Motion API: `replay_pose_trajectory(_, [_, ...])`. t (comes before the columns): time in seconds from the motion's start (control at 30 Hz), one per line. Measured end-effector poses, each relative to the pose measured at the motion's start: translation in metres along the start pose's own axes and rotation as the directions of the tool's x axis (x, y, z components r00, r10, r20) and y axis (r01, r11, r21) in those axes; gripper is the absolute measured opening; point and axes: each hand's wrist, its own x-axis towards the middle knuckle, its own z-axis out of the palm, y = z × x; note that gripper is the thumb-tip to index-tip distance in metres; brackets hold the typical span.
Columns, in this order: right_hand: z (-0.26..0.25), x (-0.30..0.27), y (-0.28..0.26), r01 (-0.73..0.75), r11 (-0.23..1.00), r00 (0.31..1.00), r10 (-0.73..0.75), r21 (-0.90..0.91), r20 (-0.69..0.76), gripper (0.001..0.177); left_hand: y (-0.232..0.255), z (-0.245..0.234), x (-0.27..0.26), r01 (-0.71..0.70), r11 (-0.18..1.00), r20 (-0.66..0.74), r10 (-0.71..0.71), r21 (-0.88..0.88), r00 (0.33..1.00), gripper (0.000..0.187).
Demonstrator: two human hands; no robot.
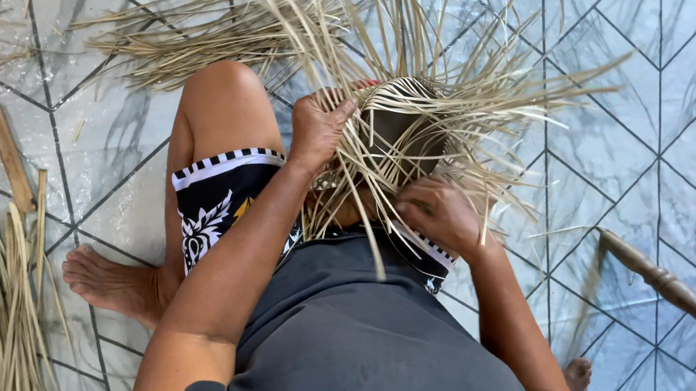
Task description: The person weaves a hat by hand using dried palm fibers, interlacing the long strips around a circular base and pulling them tight to form the crown.
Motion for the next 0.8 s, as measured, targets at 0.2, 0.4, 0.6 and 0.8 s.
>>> replay_pose_trajectory(0.2, [-0.065, -0.050, -0.063, -0.487, 0.858, 0.864, 0.501, -0.162, 0.053, 0.035, -0.025, 0.003, -0.001, -0.069, 0.984, -0.106, 0.088, 0.165, 0.991, 0.016])
replay_pose_trajectory(0.4, [-0.093, 0.000, -0.193, -0.225, 0.974, 0.921, 0.203, -0.028, -0.334, 0.010, -0.016, 0.016, 0.002, -0.158, 0.948, -0.193, 0.216, 0.278, 0.957, 0.018])
replay_pose_trajectory(0.6, [-0.042, 0.080, -0.162, 0.116, 0.977, 0.844, -0.192, -0.179, -0.500, 0.048, -0.017, 0.010, -0.002, -0.138, 0.957, -0.155, 0.181, 0.254, 0.971, 0.021])
replay_pose_trajectory(0.8, [0.029, 0.073, -0.087, -0.398, 0.762, 0.917, 0.328, -0.511, -0.226, 0.110, -0.032, -0.028, 0.027, 0.157, 0.987, 0.031, -0.158, 0.027, 0.987, 0.035])
